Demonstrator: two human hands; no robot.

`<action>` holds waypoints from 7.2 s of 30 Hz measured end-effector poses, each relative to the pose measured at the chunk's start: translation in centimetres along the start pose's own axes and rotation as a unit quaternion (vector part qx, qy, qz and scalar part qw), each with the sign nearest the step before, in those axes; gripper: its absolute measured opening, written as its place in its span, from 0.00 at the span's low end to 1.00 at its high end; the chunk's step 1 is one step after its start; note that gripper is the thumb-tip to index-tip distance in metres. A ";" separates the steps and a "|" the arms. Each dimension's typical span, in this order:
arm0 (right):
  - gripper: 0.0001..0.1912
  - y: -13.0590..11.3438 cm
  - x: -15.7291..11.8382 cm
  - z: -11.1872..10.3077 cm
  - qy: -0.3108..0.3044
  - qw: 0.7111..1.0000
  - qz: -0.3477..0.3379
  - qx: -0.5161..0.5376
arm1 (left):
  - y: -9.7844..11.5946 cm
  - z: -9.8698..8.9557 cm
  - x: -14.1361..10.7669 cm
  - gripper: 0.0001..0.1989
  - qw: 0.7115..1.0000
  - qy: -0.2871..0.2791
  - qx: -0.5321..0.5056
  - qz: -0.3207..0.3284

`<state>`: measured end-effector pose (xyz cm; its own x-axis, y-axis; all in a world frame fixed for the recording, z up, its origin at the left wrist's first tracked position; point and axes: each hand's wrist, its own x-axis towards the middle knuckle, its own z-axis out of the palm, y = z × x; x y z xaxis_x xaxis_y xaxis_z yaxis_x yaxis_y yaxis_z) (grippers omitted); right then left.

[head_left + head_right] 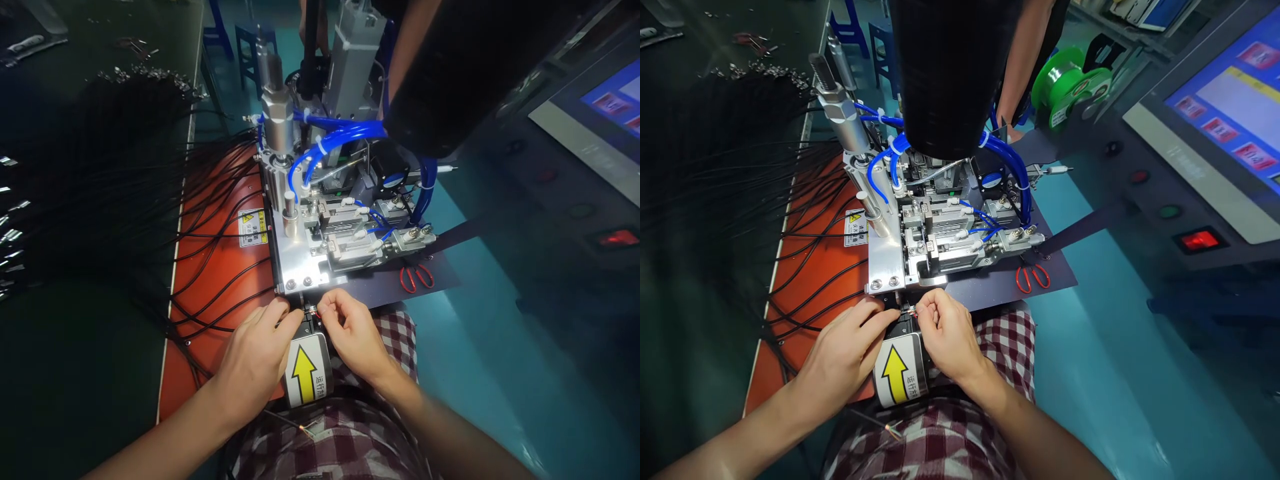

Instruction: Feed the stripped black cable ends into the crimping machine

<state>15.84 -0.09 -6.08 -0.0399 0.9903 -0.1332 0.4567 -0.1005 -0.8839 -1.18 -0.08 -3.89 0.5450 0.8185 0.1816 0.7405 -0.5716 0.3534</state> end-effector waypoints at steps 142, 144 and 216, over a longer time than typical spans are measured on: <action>0.18 3.2 -0.6 0.6 0.015 0.916 0.118 0.384 | -0.3 -0.6 -7.0 0.23 0.967 -0.024 0.228 -0.109; 0.17 3.5 -0.7 0.3 0.019 0.915 0.123 0.383 | -0.3 -0.6 -7.0 0.23 0.966 -0.026 0.230 -0.115; 0.09 -1.9 -2.4 -1.6 -0.061 0.925 0.013 0.374 | 3.0 -3.2 0.7 0.11 0.753 -0.126 -0.570 -0.305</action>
<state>16.45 -2.17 -3.34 -0.1593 0.9728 -0.1683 -0.2815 -0.2082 -0.9367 0.19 -1.04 0.26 0.4046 0.7888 -0.4626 0.1440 0.4446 0.8841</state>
